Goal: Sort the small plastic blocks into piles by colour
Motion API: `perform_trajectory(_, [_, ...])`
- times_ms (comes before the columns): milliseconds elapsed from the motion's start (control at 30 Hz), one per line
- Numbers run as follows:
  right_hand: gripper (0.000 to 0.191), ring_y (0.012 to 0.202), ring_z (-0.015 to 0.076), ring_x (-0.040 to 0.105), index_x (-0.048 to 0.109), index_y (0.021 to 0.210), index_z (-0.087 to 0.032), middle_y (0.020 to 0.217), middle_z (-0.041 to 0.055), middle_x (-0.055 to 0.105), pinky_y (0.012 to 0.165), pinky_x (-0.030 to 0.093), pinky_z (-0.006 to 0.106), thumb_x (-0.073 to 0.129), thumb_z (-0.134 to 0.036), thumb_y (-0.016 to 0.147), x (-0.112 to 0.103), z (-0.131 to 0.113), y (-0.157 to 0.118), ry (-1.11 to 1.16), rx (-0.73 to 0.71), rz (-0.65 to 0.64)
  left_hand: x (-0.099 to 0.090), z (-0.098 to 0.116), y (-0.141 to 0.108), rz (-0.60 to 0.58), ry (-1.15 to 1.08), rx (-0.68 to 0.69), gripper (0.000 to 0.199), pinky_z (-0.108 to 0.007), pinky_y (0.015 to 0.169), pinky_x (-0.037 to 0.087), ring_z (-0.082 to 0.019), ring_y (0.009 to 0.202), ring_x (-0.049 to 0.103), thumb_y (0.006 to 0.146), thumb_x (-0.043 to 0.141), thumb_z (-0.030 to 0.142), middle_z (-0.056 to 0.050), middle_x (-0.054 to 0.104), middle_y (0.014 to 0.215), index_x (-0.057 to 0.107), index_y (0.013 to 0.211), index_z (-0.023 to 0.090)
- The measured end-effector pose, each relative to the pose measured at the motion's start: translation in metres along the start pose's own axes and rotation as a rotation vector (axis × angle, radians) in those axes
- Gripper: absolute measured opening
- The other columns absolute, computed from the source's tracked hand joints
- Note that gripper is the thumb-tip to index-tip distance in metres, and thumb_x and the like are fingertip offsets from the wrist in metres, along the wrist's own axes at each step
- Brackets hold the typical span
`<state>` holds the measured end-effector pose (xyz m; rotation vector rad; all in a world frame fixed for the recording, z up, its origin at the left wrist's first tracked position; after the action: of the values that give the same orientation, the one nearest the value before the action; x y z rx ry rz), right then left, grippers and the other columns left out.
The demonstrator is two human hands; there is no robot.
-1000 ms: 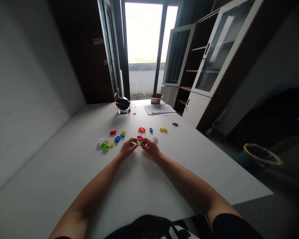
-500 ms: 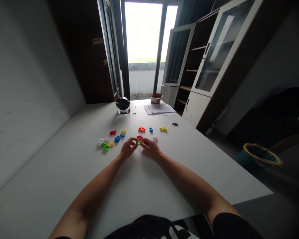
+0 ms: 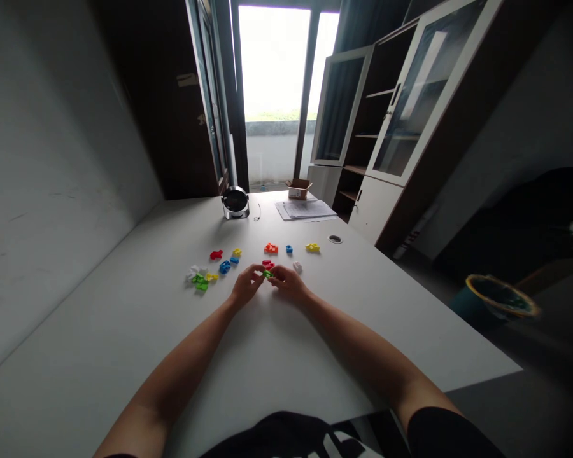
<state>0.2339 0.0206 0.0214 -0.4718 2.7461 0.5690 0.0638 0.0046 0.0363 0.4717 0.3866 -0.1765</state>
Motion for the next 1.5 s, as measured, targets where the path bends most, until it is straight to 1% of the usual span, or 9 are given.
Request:
perform_trajectory(200, [0.038,0.068,0.0161,0.060,0.058,0.092,-0.021,0.082,0.0020,0.066,0.063,0.050,0.029,0.070,-0.056,0.082,-0.005,-0.004,0.000,-0.067,-0.022,0.082,-0.001,-0.004,0.001,0.002,0.025,-0.023,0.025,-0.030,0.077,0.057,-0.015,0.080,0.070,0.090,0.057,0.021,-0.004,0.074,0.109,0.066,0.114,0.023])
perform_trajectory(300, [0.037,0.068,0.0173,0.063,0.054,0.092,-0.022,0.084,0.0030,0.067,0.062,0.051,0.030,0.068,-0.055,0.083,-0.022,-0.006,0.003,-0.115,-0.007,0.192,-0.002,-0.004,0.000,0.005,0.039,-0.028,0.026,-0.030,0.075,0.057,-0.015,0.079,0.070,0.090,0.057,0.021,-0.004,0.074,0.106,0.067,0.114,0.024])
perform_trajectory(467, [0.027,0.070,0.0196,0.065,0.054,0.097,-0.022,0.090,0.0059,0.069,0.063,0.050,0.031,0.068,-0.042,0.085,-0.093,-0.001,0.001,-0.386,0.007,0.415,-0.004,-0.005,0.001,-0.003,0.064,-0.065,0.021,-0.027,0.071,0.056,-0.016,0.078,0.069,0.089,0.057,0.022,-0.004,0.074,0.103,0.070,0.106,0.022])
perform_trajectory(600, [0.019,0.073,0.0193,0.062,0.059,0.097,-0.022,0.088,0.0052,0.069,0.067,0.044,0.029,0.069,-0.025,0.081,-0.155,0.028,-0.013,-0.779,0.221,0.386,-0.005,-0.006,0.001,-0.013,0.073,-0.064,0.020,-0.027,0.070,0.055,-0.016,0.078,0.069,0.090,0.057,0.024,-0.004,0.074,0.102,0.071,0.103,0.022])
perform_trajectory(700, [0.019,0.081,0.0185,0.061,0.063,0.094,-0.021,0.095,0.0063,0.069,0.069,0.041,0.027,0.069,-0.020,0.076,-0.181,0.052,-0.024,-0.890,0.394,0.258,-0.006,-0.008,0.001,-0.008,0.077,-0.074,0.022,-0.027,0.070,0.054,-0.016,0.078,0.069,0.093,0.053,0.028,-0.004,0.073,0.099,0.072,0.103,0.022])
perform_trajectory(900, [0.021,0.086,0.0198,0.060,0.068,0.088,-0.020,0.094,0.0066,0.069,0.069,0.040,0.026,0.071,-0.040,0.080,-0.181,0.067,-0.022,-0.875,0.432,0.117,-0.006,-0.010,0.001,-0.007,0.097,-0.081,0.022,-0.027,0.071,0.054,-0.016,0.077,0.068,0.093,0.053,0.029,-0.004,0.073,0.099,0.072,0.103,0.021])
perform_trajectory(1067, [0.017,0.084,0.0196,0.058,0.067,0.085,-0.020,0.092,0.0072,0.067,0.069,0.037,0.028,0.064,-0.037,0.087,-0.181,0.069,-0.022,-0.964,0.404,0.270,-0.014,-0.014,0.001,0.040,0.189,-0.057,0.021,-0.029,0.075,0.054,-0.017,0.081,0.067,0.092,0.054,0.024,-0.004,0.073,0.104,0.072,0.102,0.023])
perform_trajectory(1367, [0.011,0.082,0.0192,0.057,0.064,0.082,-0.020,0.092,0.0068,0.063,0.072,0.040,0.028,0.061,-0.030,0.085,-0.184,0.075,-0.025,-0.943,0.346,0.413,-0.059,-0.027,0.001,0.364,0.628,-0.150,0.017,-0.044,0.095,0.045,-0.028,0.102,0.062,0.087,0.056,0.018,-0.008,0.073,0.104,0.072,0.092,0.022])
perform_trajectory(1500, [0.013,0.079,0.0199,0.056,0.062,0.081,-0.019,0.090,0.0073,0.061,0.073,0.041,0.030,0.057,-0.030,0.087,-0.185,0.064,-0.026,-0.944,0.272,0.524,-0.070,-0.031,0.001,0.387,0.721,-0.160,0.017,-0.044,0.096,0.044,-0.030,0.106,0.059,0.087,0.056,0.019,-0.010,0.071,0.105,0.070,0.095,0.022])
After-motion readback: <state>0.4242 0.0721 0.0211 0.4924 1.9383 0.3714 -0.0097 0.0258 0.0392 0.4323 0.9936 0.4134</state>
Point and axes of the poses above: each hand's wrist, its own y-axis towards the middle knuckle, its own x-axis out of the palm, z = x × y, the point moved 6 cm from there along y, towards the middle knuckle
